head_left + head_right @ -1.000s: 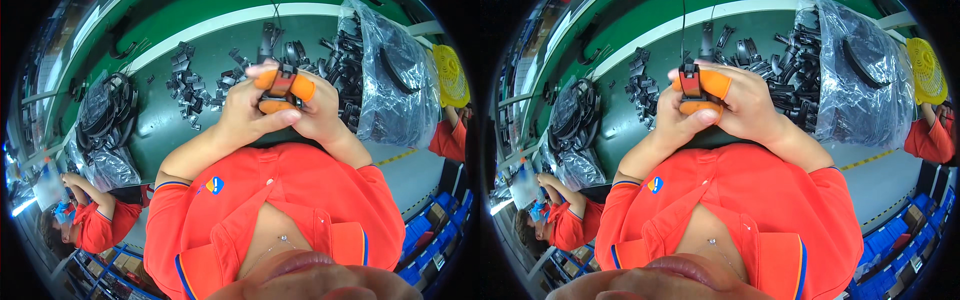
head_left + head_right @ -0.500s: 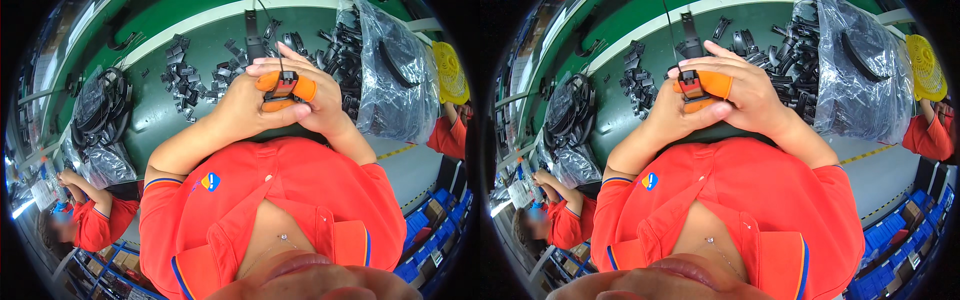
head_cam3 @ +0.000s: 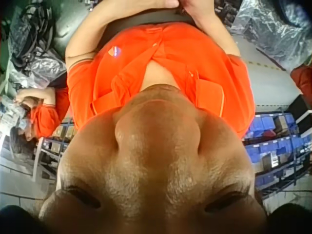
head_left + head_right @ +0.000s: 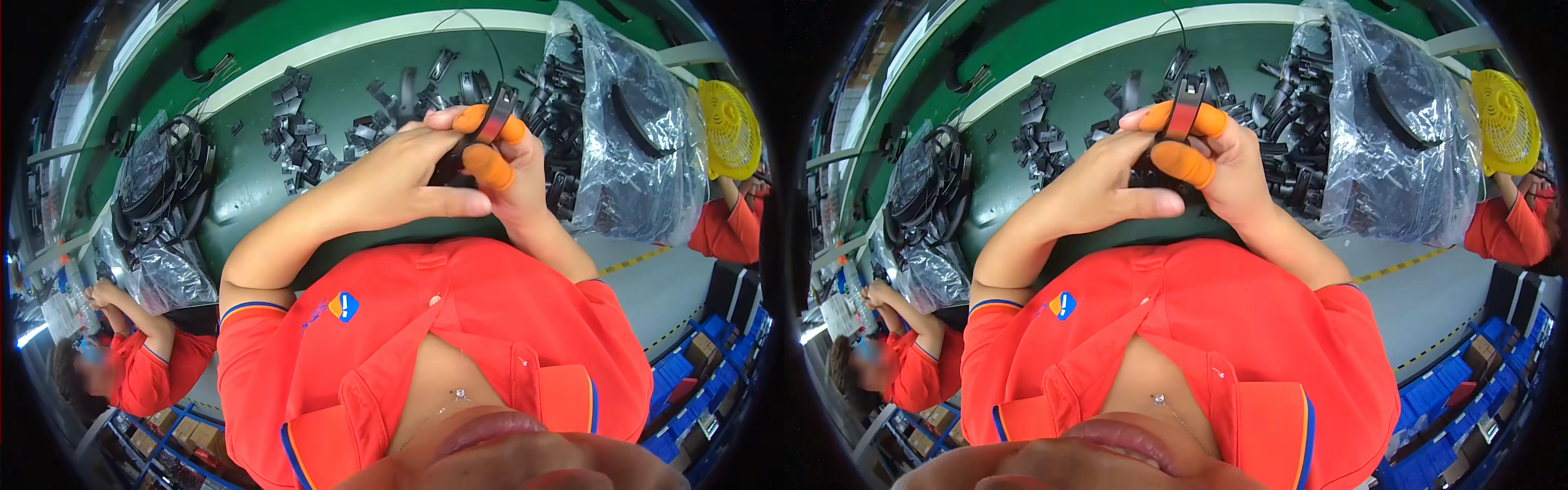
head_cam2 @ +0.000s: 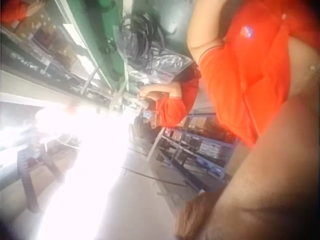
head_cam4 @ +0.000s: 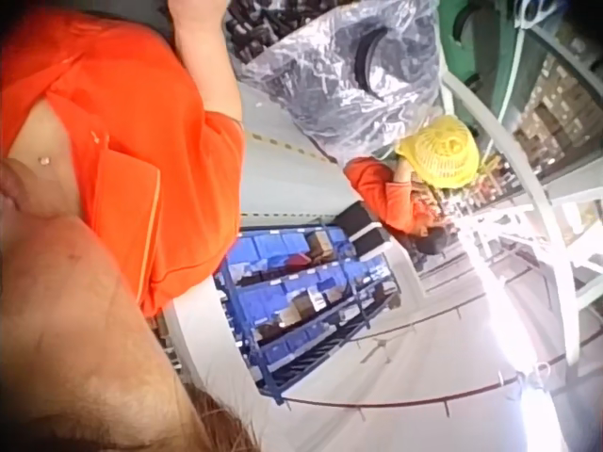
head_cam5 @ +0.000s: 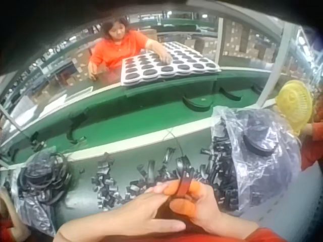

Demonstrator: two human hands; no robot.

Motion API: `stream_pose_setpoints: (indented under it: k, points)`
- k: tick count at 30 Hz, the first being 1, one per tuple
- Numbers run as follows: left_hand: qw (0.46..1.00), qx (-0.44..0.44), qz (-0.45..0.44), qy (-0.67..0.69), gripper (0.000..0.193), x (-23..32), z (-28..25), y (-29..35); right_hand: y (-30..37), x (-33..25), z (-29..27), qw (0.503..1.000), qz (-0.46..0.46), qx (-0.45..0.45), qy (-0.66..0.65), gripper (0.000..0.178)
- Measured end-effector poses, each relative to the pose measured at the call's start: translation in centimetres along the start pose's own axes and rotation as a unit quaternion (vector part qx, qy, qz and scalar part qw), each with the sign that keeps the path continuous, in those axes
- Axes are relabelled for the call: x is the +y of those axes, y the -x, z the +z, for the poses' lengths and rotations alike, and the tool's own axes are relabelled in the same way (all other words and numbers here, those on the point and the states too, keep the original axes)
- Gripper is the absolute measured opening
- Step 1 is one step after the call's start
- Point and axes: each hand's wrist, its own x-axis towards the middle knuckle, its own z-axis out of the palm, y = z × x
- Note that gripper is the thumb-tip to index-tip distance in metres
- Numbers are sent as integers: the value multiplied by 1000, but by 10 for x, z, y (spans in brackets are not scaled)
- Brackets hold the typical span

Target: The person assembles a headset by fitting a metal slider into a headband and snapping a plastic cover over the joint by hand. They repeat this process for both sides of the headband before setting it aside and starting another.

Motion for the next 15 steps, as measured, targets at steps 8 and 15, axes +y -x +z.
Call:
stream_pose_setpoints:
  k: [8, 15]
  points:
    - [996, -38, -19, 75, 30, 1, -10, 6, -8, 13, -13, 993, 9, -60, -105, 38]
    - [981, -116, -63, 141, 28, -18, -16, 7, -13, 17, -10, 983, -16, -136, -123, 38]
